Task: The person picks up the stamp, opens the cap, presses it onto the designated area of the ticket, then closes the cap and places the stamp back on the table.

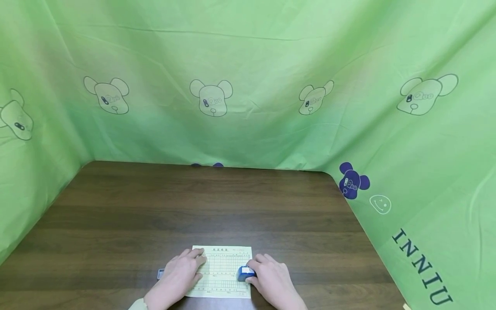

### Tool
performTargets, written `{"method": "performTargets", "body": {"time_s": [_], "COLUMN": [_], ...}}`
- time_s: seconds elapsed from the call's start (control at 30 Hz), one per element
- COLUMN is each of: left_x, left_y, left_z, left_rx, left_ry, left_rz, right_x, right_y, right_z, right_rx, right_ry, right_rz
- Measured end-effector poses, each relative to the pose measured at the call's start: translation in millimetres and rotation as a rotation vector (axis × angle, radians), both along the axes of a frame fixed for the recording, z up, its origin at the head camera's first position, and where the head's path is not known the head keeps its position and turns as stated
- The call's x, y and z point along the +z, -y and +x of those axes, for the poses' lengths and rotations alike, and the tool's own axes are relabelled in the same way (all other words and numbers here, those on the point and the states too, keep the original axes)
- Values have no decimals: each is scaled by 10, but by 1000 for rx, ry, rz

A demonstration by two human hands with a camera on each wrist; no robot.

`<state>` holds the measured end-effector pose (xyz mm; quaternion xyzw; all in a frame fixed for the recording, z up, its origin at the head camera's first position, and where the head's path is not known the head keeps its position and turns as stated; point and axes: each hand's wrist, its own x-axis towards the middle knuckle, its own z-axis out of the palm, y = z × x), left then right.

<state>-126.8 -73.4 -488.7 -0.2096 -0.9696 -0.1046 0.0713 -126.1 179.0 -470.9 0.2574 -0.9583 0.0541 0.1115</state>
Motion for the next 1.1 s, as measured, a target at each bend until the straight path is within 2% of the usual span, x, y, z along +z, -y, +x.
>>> {"method": "performTargets", "body": {"time_s": [0.37, 0.7, 0.9, 1.1], "left_x": [26, -2, -6, 3], "left_y": [-9, -7, -2, 18], "left_z": [-20, -12, -17, -25], "left_rx": [8, -1, 0, 2], "left_ry": [23, 34, 3, 19], "left_rz": [-16, -7, -7, 17], "right_x": [63, 80, 94, 132], "right_y": [11, 4, 18, 31], "right_z": [-27, -20, -35, -40], "right_rx": [21, 16, 19, 19], "right_ry": [0, 94, 77, 90], "right_rz": [5, 10, -40, -57]}}
